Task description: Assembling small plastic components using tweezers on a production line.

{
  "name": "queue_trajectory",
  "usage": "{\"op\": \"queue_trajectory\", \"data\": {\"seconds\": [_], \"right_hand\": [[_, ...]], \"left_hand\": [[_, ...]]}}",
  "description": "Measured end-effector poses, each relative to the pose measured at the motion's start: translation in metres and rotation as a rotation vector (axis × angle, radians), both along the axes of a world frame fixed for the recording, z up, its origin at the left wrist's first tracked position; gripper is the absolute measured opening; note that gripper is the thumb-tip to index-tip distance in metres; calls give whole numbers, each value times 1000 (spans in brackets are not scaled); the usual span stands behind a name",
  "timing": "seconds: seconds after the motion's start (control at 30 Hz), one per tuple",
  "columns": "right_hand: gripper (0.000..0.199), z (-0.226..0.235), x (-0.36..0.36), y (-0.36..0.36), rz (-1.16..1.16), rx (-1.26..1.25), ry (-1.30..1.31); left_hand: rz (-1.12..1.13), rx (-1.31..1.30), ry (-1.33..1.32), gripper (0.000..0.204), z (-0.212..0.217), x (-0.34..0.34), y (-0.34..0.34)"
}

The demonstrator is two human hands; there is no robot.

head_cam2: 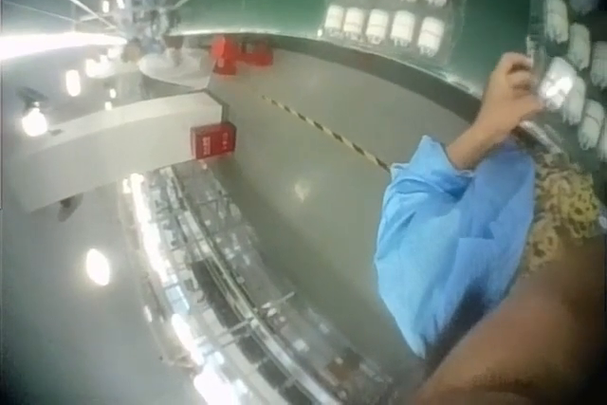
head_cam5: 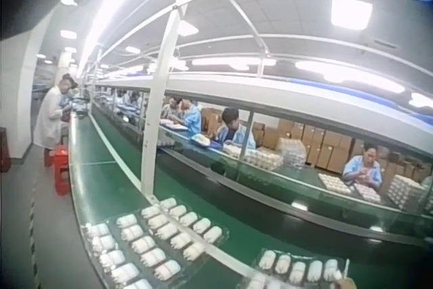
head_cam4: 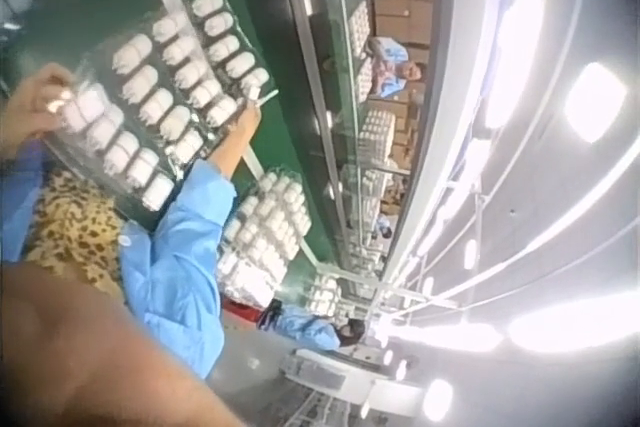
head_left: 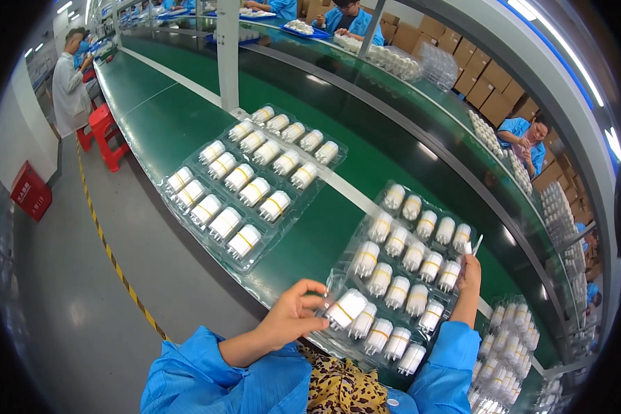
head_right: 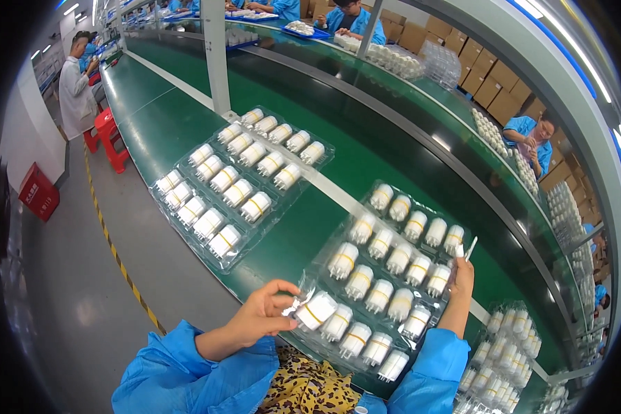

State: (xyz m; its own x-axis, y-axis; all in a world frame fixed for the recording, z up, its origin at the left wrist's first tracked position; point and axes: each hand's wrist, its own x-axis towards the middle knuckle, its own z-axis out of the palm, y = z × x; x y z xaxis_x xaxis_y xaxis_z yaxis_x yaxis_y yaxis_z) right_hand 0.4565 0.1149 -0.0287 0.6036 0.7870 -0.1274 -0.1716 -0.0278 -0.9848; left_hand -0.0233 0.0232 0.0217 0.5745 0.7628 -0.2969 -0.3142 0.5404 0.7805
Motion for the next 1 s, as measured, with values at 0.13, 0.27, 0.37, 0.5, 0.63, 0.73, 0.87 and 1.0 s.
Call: {"op": "queue_trajectory", "data": {"seconds": [0.13,0.27,0.37,0.5,0.63,0.73,0.87,1.0], "right_hand": [[22,23,-48,53,132,55,-1],[26,54,-145,108,283,177,237],[27,53,-185,152,318,235,346],[24,46,-255,203,273,195,319],[26,55,-331,210,246,162,372],[26,41,-348,211,320,88,400],[27,30,-358,210,319,-34,354],[30,20,-357,192,322,17,232]], "left_hand": [[188,181,-19,54,40,-41,18],[453,253,18,58,46,-101,43],[586,294,-30,54,56,-146,76],[749,348,-21,49,43,-202,115],[984,342,-14,44,23,-242,135],[1044,327,-34,43,4,-265,143],[1203,326,204,36,-16,-277,153],[1279,314,233,31,-49,-280,149]]}}
